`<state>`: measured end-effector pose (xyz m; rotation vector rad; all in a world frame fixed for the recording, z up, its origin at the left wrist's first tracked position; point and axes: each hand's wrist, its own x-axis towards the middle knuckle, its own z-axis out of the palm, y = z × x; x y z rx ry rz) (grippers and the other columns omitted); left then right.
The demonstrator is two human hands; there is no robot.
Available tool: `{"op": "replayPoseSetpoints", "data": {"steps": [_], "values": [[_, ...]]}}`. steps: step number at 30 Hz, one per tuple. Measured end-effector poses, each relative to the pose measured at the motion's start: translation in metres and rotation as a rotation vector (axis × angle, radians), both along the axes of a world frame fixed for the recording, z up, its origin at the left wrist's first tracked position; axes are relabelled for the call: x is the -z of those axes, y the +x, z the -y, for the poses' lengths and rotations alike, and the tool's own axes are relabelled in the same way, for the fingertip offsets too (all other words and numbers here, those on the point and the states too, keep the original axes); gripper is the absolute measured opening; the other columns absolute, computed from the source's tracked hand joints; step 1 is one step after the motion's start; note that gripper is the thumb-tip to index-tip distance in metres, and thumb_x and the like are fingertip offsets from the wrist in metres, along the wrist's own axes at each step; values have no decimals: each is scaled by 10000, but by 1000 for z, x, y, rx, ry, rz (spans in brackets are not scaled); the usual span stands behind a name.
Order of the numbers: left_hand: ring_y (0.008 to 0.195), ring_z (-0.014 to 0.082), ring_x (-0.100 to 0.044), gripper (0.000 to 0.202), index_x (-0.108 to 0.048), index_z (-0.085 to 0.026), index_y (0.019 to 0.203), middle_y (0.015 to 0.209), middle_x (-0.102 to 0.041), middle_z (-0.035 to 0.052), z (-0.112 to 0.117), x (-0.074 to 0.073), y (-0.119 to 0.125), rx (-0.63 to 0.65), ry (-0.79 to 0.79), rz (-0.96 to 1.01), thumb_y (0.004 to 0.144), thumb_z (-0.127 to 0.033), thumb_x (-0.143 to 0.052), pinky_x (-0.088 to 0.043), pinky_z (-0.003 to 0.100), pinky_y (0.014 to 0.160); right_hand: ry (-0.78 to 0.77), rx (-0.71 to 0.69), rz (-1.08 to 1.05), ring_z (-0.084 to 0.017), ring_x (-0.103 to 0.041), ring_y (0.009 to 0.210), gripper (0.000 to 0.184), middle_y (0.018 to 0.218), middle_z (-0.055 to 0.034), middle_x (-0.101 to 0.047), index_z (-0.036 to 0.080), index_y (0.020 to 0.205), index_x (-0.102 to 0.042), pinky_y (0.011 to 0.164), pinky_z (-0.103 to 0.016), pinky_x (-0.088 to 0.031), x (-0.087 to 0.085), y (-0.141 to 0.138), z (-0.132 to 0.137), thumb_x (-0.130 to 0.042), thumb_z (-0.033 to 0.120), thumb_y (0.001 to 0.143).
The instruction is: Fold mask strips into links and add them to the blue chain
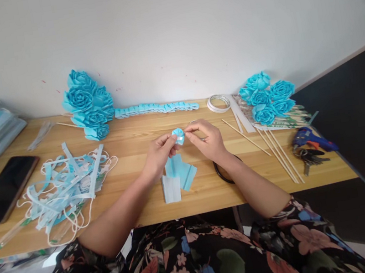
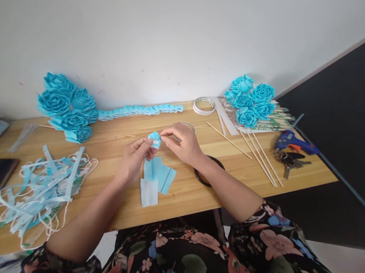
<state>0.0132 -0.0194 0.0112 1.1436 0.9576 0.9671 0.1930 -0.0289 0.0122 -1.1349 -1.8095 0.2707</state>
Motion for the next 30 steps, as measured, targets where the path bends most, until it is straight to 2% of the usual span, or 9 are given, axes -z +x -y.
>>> {"op": "replayPoseSetpoints", "data": {"steps": [7, 12, 17, 22, 30], "values": [[531, 76, -473, 366, -617, -155, 687, 632, -596, 2, -2, 3, 1, -19, 8, -18, 777, -505, -673, -351, 220, 515, -25, -32, 57, -185, -677, 893, 238, 1032, -43, -732, 260, 1146, -652, 846, -369, -546, 0, -1, 1, -586, 273, 917], [543, 83, -484, 402, -620, -152, 694, 636, -590, 4, -2, 2, 0, -28, 24, -5, 790, -541, -652, -358, 221, 518, -4, -34, 52, -179, -678, 890, 240, 1028, -34, -736, 259, 1145, -649, 830, -360, -556, 0, -1, 1, -585, 248, 914], [545, 82, -467, 404, -620, -157, 703, 606, -552, -14, 0, -2, 0, 30, 42, -38, 789, -549, -671, -348, 219, 524, 7, -29, 61, -180, -679, 882, 241, 1019, -33, -737, 264, 1135, -652, 832, -364, -557, 0, -1, 1, -599, 221, 904], [532, 77, -434, 312, -621, -164, 710, 584, -522, -36, 0, -5, 1, 14, 51, -54, 745, -462, -706, -344, 220, 529, 31, -48, 57, -177, -671, 883, 243, 1011, -30, -738, 259, 1132, -654, 830, -359, -547, 0, -2, 0, -604, 201, 901], [525, 84, -423, 246, -591, -165, 679, 556, -501, -42, -2, -1, 0, -22, 84, -121, 762, -391, -639, -333, 227, 535, 2, -102, 55, -190, -659, 922, 259, 1024, -40, -739, 261, 1154, -652, 868, -380, -537, -1, -3, 0, -598, 231, 903]]}}
